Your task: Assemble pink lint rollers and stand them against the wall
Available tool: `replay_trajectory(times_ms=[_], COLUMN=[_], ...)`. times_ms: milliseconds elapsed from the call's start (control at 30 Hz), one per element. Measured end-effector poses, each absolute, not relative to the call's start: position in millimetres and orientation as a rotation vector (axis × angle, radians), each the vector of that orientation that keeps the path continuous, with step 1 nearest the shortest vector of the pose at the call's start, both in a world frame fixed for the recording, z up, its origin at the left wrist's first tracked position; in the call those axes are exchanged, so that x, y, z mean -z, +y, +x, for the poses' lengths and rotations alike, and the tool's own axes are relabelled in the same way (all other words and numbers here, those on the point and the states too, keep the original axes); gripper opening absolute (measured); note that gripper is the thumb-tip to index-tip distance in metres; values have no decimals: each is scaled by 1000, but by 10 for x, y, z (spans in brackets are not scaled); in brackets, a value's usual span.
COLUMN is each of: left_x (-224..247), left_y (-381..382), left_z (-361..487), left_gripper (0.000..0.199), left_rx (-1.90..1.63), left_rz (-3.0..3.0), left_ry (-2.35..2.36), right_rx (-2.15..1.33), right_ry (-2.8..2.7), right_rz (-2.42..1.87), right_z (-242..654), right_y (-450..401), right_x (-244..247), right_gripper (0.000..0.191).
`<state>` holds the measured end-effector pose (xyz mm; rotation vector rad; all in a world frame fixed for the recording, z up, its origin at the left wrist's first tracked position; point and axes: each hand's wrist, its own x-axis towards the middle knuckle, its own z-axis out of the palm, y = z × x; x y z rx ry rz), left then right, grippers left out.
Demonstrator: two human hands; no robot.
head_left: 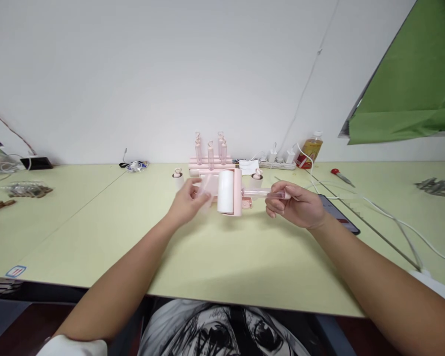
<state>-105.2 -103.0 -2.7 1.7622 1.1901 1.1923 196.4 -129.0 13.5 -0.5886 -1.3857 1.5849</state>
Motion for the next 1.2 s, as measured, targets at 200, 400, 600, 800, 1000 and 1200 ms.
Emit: replay_trajectory(times_ms=[200, 400, 600, 800, 1000, 1200], left_x=[-39, 84, 119, 165, 188, 194], left_y=[-1018, -1082, -1106, -1159, -1146, -1133], left_z=[-1005, -889, -861, -828, -854, -851], left_gripper=[55, 56, 60, 67, 65, 66], left_rx=[-1305, -1292, -1245, -1059, -1017, -999], left_rz=[1298, 1336, 1381, 1547, 1648, 1705], left_ry=[1024, 856, 770, 759, 806, 848], right_rx=[-1594, -1628, -1648, -1654, -1641, -1637], right_ry=[-1371, -1354, -1367, -1424, -1430, -1416], right_rz=[-593, -535, -487, -524, -545, -548], right_z=[1937, 1927, 1911, 1793, 1746, 1700], right_y=[-1302, -1290, -1278, -1315, -1330, -1344], right_x=[-116, -88, -43, 89, 123, 117], right_gripper=[18, 17, 18, 21, 22, 22])
